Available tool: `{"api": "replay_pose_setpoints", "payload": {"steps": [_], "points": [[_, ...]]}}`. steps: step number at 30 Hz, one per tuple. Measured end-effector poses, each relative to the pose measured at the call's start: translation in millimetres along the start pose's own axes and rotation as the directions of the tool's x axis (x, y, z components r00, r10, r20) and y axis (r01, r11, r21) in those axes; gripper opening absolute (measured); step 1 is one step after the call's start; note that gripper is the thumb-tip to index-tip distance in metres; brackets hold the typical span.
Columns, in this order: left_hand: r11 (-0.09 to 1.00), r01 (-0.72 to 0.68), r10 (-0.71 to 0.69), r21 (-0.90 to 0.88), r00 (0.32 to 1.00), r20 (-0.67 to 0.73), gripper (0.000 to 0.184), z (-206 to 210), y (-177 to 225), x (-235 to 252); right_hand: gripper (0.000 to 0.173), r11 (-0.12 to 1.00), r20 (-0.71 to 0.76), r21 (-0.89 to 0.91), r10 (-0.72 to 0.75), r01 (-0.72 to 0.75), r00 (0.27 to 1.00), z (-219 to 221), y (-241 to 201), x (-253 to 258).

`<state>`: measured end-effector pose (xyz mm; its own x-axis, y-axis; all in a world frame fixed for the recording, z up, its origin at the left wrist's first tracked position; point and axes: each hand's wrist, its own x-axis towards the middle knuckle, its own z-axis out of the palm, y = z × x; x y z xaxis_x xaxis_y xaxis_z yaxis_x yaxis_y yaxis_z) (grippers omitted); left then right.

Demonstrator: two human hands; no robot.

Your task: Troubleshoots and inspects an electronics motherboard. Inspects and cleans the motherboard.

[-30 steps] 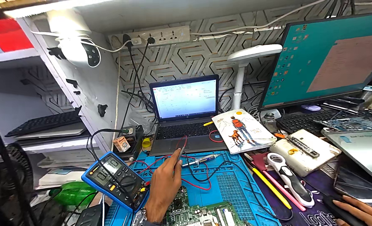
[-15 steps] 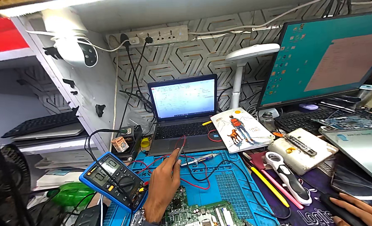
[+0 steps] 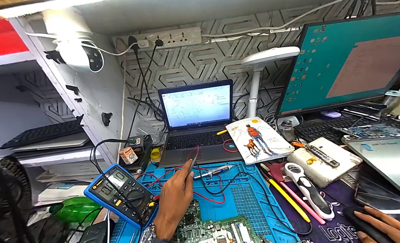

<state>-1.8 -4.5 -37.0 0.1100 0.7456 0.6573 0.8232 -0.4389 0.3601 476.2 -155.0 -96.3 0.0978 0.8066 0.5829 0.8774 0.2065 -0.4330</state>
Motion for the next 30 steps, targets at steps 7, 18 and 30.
{"api": "replay_pose_setpoints", "payload": {"steps": [7, 18, 30], "points": [[1.000, -0.001, 0.001, 0.005, 1.000, -0.001, 0.042, -0.2, 0.3, 0.2, 0.037, 0.999, 0.004, -0.029, 0.040, -0.039, 0.999, 1.3, 0.6, 0.9], [1.000, -0.003, 0.003, 0.011, 1.000, 0.002, 0.043, -0.2, 0.4, -0.1, 0.037, 0.999, 0.007, -0.032, 0.043, -0.043, 0.999, 0.5, -0.1, 1.3], [1.000, -0.005, 0.005, 0.004, 1.000, 0.002, 0.042, 0.0, 0.4, -0.4, 0.037, 0.999, 0.000, -0.023, 0.033, -0.033, 0.999, 0.2, -0.1, 0.2]]}}
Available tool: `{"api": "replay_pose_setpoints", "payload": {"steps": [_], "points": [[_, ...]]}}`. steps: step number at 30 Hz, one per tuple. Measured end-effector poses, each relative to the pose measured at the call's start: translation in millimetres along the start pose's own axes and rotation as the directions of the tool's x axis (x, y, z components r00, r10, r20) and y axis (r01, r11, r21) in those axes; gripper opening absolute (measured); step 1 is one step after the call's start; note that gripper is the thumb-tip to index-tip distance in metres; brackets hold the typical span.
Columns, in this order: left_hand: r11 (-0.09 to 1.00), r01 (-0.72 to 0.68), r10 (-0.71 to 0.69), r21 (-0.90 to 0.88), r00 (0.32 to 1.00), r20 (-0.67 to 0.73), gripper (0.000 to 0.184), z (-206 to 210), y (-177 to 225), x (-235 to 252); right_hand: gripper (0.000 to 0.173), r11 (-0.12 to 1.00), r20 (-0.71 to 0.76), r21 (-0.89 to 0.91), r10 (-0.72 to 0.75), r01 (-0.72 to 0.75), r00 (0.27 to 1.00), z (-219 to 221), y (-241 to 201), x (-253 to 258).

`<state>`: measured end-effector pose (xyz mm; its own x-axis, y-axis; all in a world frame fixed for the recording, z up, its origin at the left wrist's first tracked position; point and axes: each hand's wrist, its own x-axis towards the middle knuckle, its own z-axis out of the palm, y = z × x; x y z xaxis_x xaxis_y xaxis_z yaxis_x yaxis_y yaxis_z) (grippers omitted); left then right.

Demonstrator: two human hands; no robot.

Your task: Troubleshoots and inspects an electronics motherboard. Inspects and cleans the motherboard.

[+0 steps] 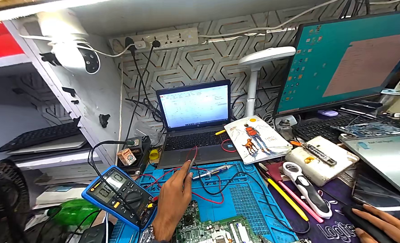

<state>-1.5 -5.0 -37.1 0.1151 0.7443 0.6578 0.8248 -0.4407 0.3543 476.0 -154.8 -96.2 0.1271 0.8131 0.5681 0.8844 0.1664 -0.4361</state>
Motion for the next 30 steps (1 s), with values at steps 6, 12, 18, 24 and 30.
{"api": "replay_pose_setpoints", "payload": {"steps": [6, 12, 18, 24, 30], "points": [[1.000, -0.001, 0.001, 0.000, 1.000, 0.002, 0.042, 1.2, -0.3, 0.3, 0.039, 0.998, 0.055, 0.042, -0.055, 0.052, 0.997, -0.1, 7.6, 1.7], [1.000, -0.008, 0.008, -0.002, 1.000, -0.002, 0.043, 1.2, -0.7, 0.4, 0.038, 0.999, 0.020, 0.034, -0.039, 0.039, 0.999, 1.0, 3.8, 0.9], [1.000, -0.009, 0.009, -0.004, 1.000, -0.003, 0.042, 2.2, -0.8, 0.1, 0.038, 0.997, 0.056, 0.044, -0.064, 0.061, 0.996, 1.0, 9.4, 1.9], [1.000, -0.012, 0.012, -0.002, 1.000, -0.003, 0.042, 1.6, -0.8, 0.6, 0.037, 0.998, 0.048, 0.036, -0.045, 0.044, 0.998, 1.1, 6.4, 1.7], [1.000, -0.027, 0.027, -0.002, 1.000, -0.013, 0.042, 1.4, -1.3, 0.8, 0.038, 0.998, 0.043, 0.032, -0.048, 0.047, 0.998, 1.0, 6.1, 1.0]]}}
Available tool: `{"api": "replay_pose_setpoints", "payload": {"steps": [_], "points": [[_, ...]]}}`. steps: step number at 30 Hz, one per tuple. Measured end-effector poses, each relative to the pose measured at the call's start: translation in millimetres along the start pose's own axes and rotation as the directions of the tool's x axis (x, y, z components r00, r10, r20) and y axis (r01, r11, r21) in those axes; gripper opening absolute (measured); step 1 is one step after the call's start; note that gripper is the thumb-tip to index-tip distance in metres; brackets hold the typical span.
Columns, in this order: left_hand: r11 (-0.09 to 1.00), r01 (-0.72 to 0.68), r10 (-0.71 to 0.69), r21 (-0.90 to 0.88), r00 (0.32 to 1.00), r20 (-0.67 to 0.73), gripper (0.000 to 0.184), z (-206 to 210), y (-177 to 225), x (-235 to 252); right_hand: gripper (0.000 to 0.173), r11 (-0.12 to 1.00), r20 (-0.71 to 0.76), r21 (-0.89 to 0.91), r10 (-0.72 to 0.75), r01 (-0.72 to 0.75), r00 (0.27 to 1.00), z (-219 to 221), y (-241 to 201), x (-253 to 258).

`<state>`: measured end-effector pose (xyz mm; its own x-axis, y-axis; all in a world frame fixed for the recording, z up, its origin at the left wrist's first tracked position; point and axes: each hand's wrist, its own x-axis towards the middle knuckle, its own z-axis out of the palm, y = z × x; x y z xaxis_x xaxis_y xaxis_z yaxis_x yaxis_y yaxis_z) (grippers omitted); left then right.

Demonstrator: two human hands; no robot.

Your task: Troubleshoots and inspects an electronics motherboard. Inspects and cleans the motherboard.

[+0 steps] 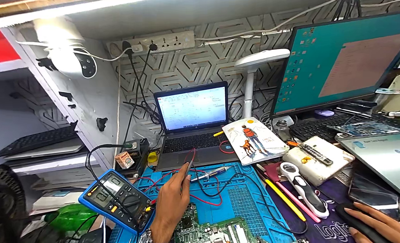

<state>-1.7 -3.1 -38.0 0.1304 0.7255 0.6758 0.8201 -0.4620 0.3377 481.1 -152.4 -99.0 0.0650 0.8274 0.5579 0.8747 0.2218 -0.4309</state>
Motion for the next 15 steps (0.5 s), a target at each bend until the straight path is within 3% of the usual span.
{"api": "replay_pose_setpoints", "payload": {"steps": [15], "points": [[1.000, -0.015, 0.015, 0.001, 1.000, -0.003, 0.041, 0.0, -1.4, -0.7, 0.039, 1.000, 0.007, 0.006, -0.006, 0.006, 1.000, 0.4, -0.3, 1.0]]}}
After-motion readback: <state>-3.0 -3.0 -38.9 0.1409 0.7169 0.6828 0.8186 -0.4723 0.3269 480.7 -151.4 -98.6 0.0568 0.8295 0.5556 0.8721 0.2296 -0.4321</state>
